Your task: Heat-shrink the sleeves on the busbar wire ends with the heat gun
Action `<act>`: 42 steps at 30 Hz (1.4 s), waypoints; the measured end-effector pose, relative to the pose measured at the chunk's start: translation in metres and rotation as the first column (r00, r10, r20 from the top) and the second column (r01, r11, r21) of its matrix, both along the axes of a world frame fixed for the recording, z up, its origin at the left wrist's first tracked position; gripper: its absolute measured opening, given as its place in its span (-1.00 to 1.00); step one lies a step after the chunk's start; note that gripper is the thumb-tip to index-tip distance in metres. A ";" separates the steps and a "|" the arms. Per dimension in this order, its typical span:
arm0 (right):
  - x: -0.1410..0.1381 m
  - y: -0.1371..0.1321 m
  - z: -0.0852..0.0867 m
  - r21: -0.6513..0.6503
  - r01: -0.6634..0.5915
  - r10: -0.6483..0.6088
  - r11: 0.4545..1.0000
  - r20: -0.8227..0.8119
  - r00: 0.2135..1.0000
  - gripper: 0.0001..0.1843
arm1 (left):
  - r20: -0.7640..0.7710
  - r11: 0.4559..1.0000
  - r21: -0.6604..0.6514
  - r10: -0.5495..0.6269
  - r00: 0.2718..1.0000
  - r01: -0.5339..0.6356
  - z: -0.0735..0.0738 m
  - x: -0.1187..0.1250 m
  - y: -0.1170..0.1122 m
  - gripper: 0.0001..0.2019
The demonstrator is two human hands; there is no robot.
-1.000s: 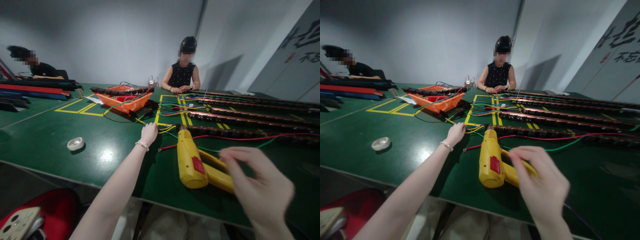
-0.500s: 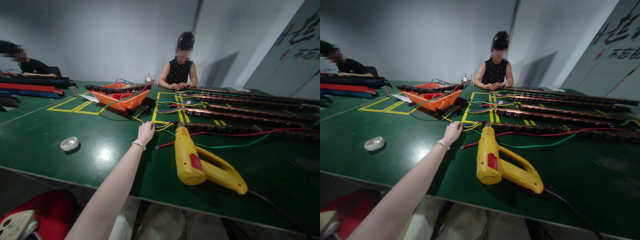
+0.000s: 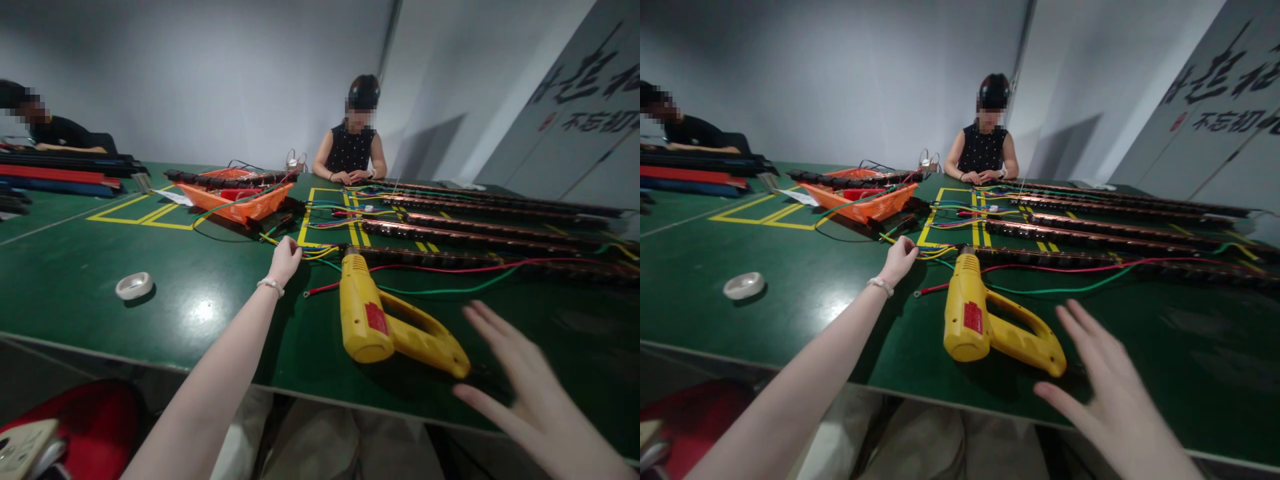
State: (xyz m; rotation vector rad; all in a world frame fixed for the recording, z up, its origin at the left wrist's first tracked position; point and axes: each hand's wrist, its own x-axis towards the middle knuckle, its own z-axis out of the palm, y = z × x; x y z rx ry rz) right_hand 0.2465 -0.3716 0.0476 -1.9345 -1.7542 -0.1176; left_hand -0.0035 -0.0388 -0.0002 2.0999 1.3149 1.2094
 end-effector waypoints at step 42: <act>-0.077 0.128 0.003 -0.170 -0.402 0.413 0.900 0.035 0.910 -0.46 | 0.634 0.905 -0.275 -0.082 0.769 0.324 0.004 -0.015 0.014 -0.62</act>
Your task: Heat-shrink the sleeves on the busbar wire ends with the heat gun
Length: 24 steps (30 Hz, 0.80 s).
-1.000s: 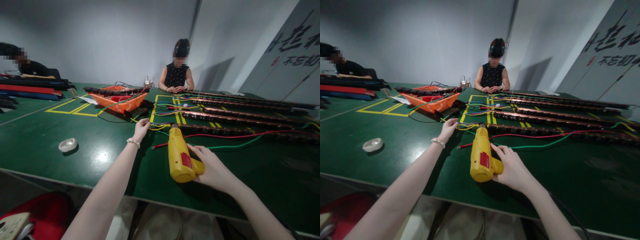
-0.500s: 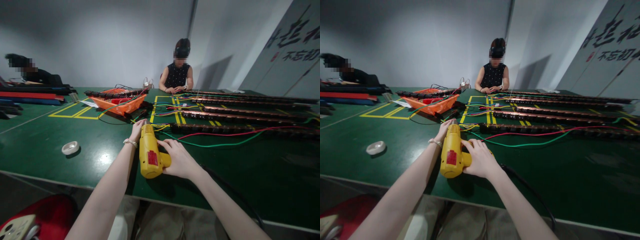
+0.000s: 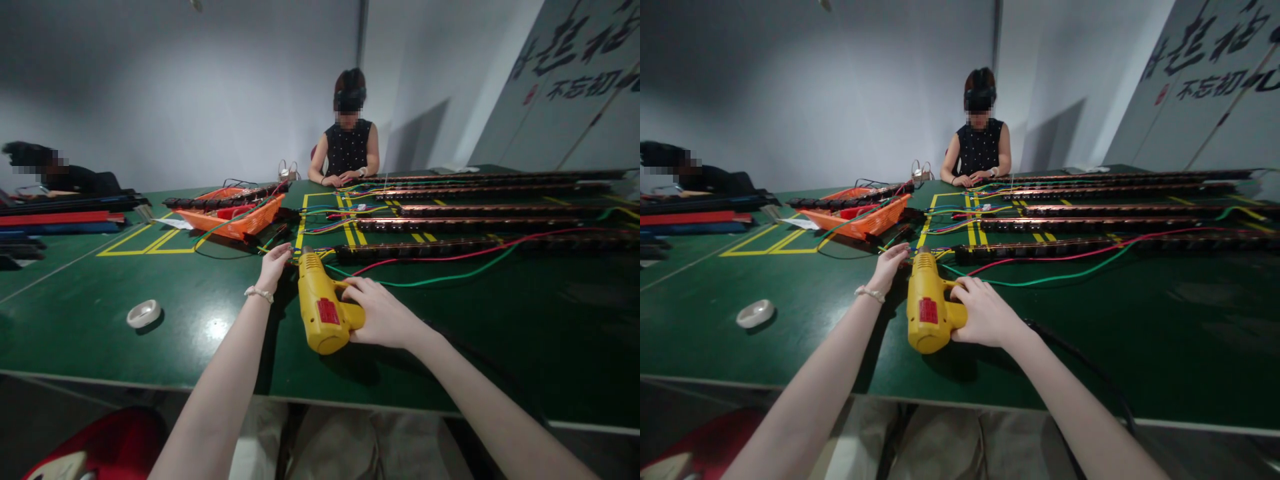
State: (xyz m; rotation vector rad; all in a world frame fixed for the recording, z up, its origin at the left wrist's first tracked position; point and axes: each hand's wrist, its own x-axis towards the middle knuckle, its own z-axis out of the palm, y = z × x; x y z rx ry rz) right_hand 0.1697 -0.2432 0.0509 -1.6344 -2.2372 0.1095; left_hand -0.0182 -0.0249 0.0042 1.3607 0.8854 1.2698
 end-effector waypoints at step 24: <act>-0.029 -0.009 -0.004 0.010 0.138 -0.138 0.990 0.134 0.981 -0.61 | -0.208 0.993 0.075 0.110 0.972 -0.096 -0.007 0.010 0.000 -0.77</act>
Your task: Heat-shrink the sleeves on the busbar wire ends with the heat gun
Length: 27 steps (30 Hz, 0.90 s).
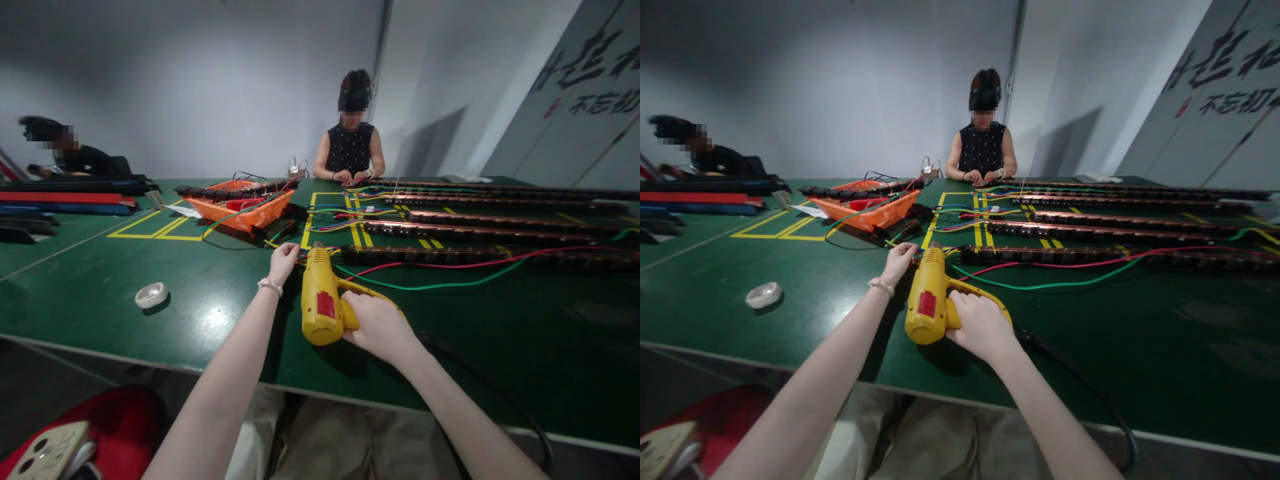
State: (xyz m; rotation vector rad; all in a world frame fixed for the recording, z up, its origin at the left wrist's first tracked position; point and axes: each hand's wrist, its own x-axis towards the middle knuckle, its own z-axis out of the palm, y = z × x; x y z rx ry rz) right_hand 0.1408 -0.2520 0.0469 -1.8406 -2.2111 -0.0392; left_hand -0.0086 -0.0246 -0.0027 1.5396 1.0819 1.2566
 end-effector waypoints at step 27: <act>0.020 0.004 0.007 -0.036 -0.102 0.099 0.994 -0.094 0.991 -0.68 | 0.206 0.991 -0.096 -0.076 0.976 0.097 0.006 -0.005 -0.001 -0.69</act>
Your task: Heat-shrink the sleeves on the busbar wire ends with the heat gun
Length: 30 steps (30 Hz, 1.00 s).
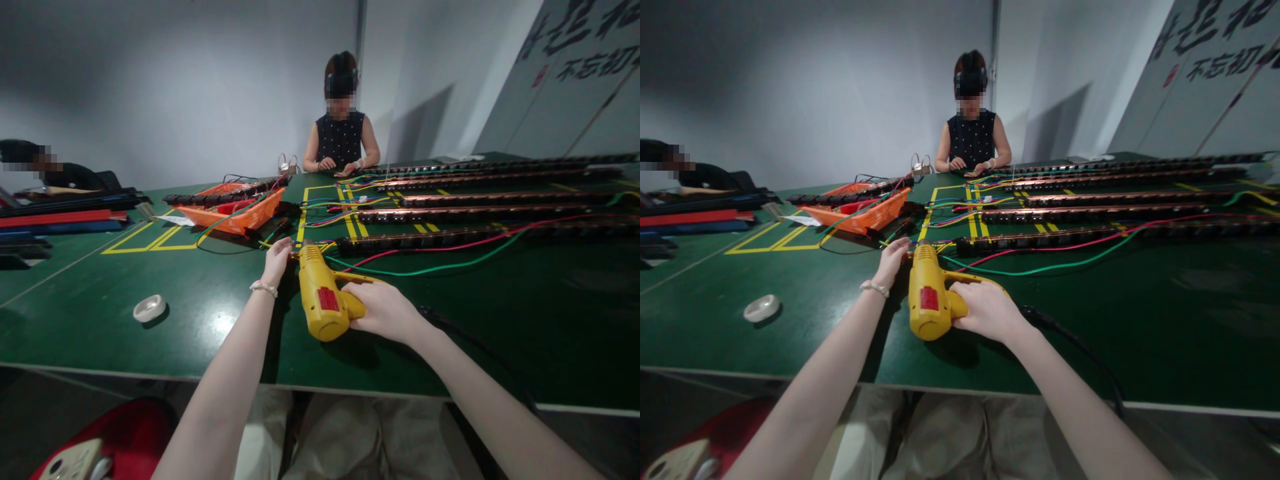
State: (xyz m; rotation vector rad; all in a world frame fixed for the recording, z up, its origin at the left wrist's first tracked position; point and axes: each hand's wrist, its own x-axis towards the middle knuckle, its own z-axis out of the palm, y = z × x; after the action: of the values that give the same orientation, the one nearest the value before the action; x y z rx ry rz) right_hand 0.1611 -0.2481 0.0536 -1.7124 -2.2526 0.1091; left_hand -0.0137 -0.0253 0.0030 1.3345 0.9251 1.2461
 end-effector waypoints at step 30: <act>-0.045 0.000 -0.014 0.050 0.235 -0.240 0.971 0.136 0.961 -0.76 | -0.278 0.982 0.187 0.067 0.958 -0.014 -0.011 0.003 0.013 -0.84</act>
State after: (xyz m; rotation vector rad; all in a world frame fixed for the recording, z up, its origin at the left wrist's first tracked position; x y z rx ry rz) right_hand 0.1157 -0.2484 0.0394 -2.0144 -2.1083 -0.1064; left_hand -0.0108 -0.0125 -0.0083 1.6800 1.0610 1.2133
